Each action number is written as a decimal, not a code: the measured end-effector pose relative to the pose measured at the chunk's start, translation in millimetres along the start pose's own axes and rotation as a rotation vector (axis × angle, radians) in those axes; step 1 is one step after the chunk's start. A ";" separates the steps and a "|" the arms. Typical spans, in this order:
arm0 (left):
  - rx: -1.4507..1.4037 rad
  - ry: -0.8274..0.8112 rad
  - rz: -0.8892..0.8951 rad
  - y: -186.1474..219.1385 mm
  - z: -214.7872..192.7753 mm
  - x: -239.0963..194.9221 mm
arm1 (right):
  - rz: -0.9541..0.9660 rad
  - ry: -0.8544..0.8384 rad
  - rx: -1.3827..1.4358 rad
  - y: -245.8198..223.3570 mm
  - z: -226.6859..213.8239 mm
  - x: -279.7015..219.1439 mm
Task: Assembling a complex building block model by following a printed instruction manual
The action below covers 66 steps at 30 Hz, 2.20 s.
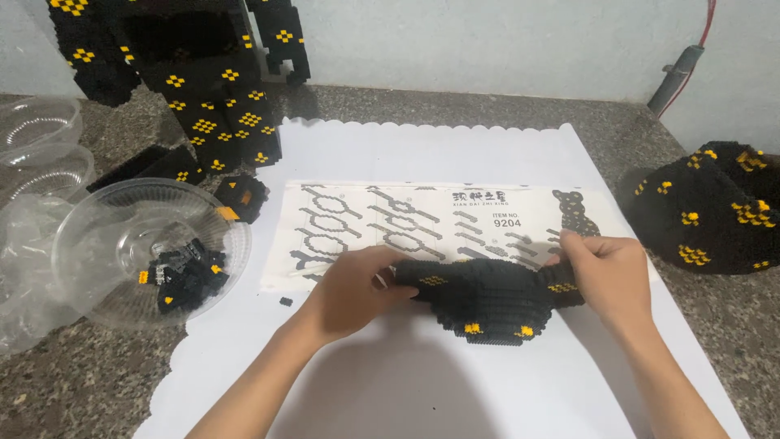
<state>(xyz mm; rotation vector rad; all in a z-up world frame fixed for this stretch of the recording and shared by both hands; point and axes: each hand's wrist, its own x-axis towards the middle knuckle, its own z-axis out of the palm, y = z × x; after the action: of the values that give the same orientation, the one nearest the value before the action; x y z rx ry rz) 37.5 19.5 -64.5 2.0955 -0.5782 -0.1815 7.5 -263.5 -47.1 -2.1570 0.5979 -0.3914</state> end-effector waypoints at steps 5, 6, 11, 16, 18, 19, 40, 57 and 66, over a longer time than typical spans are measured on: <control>0.010 0.018 0.060 -2.1 0.1 -1.0 | -0.020 0.001 -0.025 2.9 0.6 2.2; -0.003 0.030 0.062 0.9 -1.0 -2.8 | -0.001 0.005 0.007 -3.2 -0.4 -2.3; 0.027 0.053 0.109 -4.3 0.5 -1.5 | -0.006 0.014 -0.026 -4.4 -0.1 -3.8; 0.113 0.079 0.200 -13.4 4.7 0.9 | -0.051 0.028 -0.062 7.7 2.6 3.6; 0.153 0.102 0.150 -12.8 5.5 -0.1 | -0.027 0.030 -0.048 0.6 1.1 -2.3; 0.152 0.102 0.150 -12.6 6.1 0.0 | -0.026 0.030 -0.049 0.5 0.6 -3.0; 0.303 -0.053 0.094 -14.0 -12.5 -1.5 | -0.063 0.032 -0.087 10.1 1.8 3.0; 0.590 0.565 -0.711 -25.0 -113.2 -37.8 | -0.037 0.075 -0.063 6.6 3.0 -2.6; 0.599 0.569 -0.968 -75.7 -131.8 -33.9 | -0.086 0.077 -0.106 7.9 2.0 -3.4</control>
<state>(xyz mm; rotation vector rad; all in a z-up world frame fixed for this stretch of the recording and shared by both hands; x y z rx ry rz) 78.1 169.6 -55.7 2.6828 0.8506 0.0688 3.3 -264.5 -54.8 -2.2834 0.5816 -0.5015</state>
